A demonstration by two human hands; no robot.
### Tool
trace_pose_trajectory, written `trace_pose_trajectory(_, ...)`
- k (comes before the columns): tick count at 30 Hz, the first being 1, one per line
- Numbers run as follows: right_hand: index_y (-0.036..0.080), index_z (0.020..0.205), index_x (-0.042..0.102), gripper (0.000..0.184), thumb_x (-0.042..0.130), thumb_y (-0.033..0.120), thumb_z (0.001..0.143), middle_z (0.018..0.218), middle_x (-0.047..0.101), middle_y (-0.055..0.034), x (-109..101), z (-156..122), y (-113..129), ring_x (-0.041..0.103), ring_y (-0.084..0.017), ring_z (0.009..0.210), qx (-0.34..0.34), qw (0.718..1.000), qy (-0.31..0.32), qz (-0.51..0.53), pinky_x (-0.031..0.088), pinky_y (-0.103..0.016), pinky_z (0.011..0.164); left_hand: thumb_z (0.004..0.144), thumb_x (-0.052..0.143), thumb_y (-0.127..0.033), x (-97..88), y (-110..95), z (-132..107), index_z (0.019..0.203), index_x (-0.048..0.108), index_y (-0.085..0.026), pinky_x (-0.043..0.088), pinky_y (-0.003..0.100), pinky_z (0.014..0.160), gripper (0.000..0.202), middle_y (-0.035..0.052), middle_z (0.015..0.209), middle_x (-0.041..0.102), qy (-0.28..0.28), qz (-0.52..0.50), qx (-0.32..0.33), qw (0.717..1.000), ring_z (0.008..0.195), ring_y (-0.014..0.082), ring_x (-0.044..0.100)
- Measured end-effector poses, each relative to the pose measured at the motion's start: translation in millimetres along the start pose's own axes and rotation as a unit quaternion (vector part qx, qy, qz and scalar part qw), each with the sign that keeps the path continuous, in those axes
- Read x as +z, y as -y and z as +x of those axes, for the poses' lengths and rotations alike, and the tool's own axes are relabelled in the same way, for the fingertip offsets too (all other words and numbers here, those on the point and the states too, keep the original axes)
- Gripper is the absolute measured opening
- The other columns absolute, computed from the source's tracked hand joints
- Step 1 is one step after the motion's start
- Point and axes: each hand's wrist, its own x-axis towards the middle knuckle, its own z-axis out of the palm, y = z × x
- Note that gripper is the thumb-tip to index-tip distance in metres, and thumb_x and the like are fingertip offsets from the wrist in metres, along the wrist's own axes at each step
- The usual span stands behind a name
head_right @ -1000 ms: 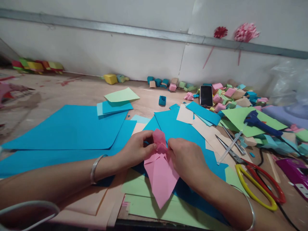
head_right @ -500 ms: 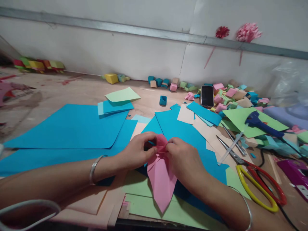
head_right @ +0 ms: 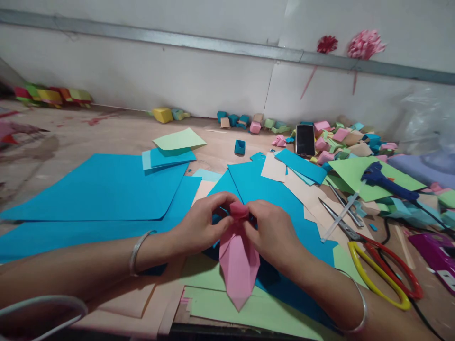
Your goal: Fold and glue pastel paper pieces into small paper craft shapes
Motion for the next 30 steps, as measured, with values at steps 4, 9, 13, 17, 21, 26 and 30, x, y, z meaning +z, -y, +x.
trace_pose_trajectory(4,0.019,0.081,0.067,0.014,0.053,0.021,0.083,0.071,0.065,-0.0017,-2.0,1.7,-0.8,0.056,-0.016,0.065,0.038,0.998,0.037,0.016,0.038,-0.027,0.06,0.075,0.055,-0.01,0.9,3.2,-0.2,0.097,0.064,-0.017,0.048,0.028,0.069,0.024,0.0047,0.093,0.067,0.007,0.044,-0.01,0.999,0.085,0.0184,0.061)
trace_pose_trajectory(9,0.02,0.082,0.064,0.011,0.053,0.017,0.082,0.079,0.065,-0.0024,-0.5,-2.1,2.8,0.056,-0.017,0.073,0.004,0.999,0.037,0.03,0.039,-0.028,0.065,0.075,0.056,-0.009,-0.7,6.7,1.6,0.076,0.065,-0.017,0.041,0.027,0.061,0.012,0.0015,0.076,0.065,-0.008,0.107,-0.043,0.993,0.071,0.0154,0.057)
trace_pose_trajectory(13,0.019,0.081,0.062,0.01,0.053,0.014,0.079,0.077,0.064,-0.0011,0.7,-4.3,5.2,0.055,-0.017,0.07,0.009,0.999,0.034,0.024,0.038,-0.028,0.063,0.073,0.055,-0.007,-1.0,0.1,-1.9,0.079,0.06,-0.018,0.04,0.027,0.063,0.013,0.0006,0.08,0.064,0.009,0.13,-0.013,0.991,0.074,0.0156,0.056)
trace_pose_trajectory(17,0.021,0.081,0.064,0.015,0.053,0.011,0.076,0.08,0.066,-0.0008,-0.4,-2.0,4.4,0.058,-0.016,0.073,0.015,0.998,0.045,0.048,0.038,-0.027,0.064,0.074,0.056,-0.008,1.2,-2.9,-2.2,0.083,0.059,-0.018,0.04,0.027,0.062,0.014,0.0007,0.081,0.063,0.025,0.107,-0.039,0.993,0.073,0.0154,0.056)
trace_pose_trajectory(21,0.021,0.079,0.065,0.015,0.053,0.011,0.077,0.077,0.066,-0.001,0.4,-1.4,5.3,0.057,-0.016,0.071,-0.001,0.998,0.052,0.043,0.038,-0.026,0.061,0.072,0.059,-0.01,3.2,-0.6,-0.1,0.091,0.06,-0.019,0.04,0.027,0.059,0.021,0.0015,0.081,0.063,0.026,0.098,-0.051,0.994,0.072,0.0163,0.055)
trace_pose_trajectory(26,0.024,0.087,0.07,0.025,0.055,0.009,0.076,0.086,0.071,-0.0006,0.0,-2.6,5.2,0.063,-0.017,0.08,-0.006,0.994,0.042,0.101,0.045,-0.029,0.07,0.066,0.057,-0.004,2.4,0.7,-0.8,0.096,0.061,-0.017,0.048,0.03,0.073,0.034,0.0057,0.097,0.063,0.039,-0.002,-0.007,0.999,0.089,0.0189,0.058)
trace_pose_trajectory(30,0.024,0.084,0.072,0.019,0.057,0.014,0.079,0.087,0.073,-0.0013,-3.9,0.9,-0.3,0.065,-0.018,0.082,0.007,0.994,-0.002,0.11,0.048,-0.031,0.073,0.074,0.059,-0.016,0.0,3.2,4.3,0.1,0.064,-0.016,0.052,0.031,0.075,0.026,0.0077,0.1,0.066,0.015,-0.235,-0.124,0.964,0.09,0.0186,0.063)
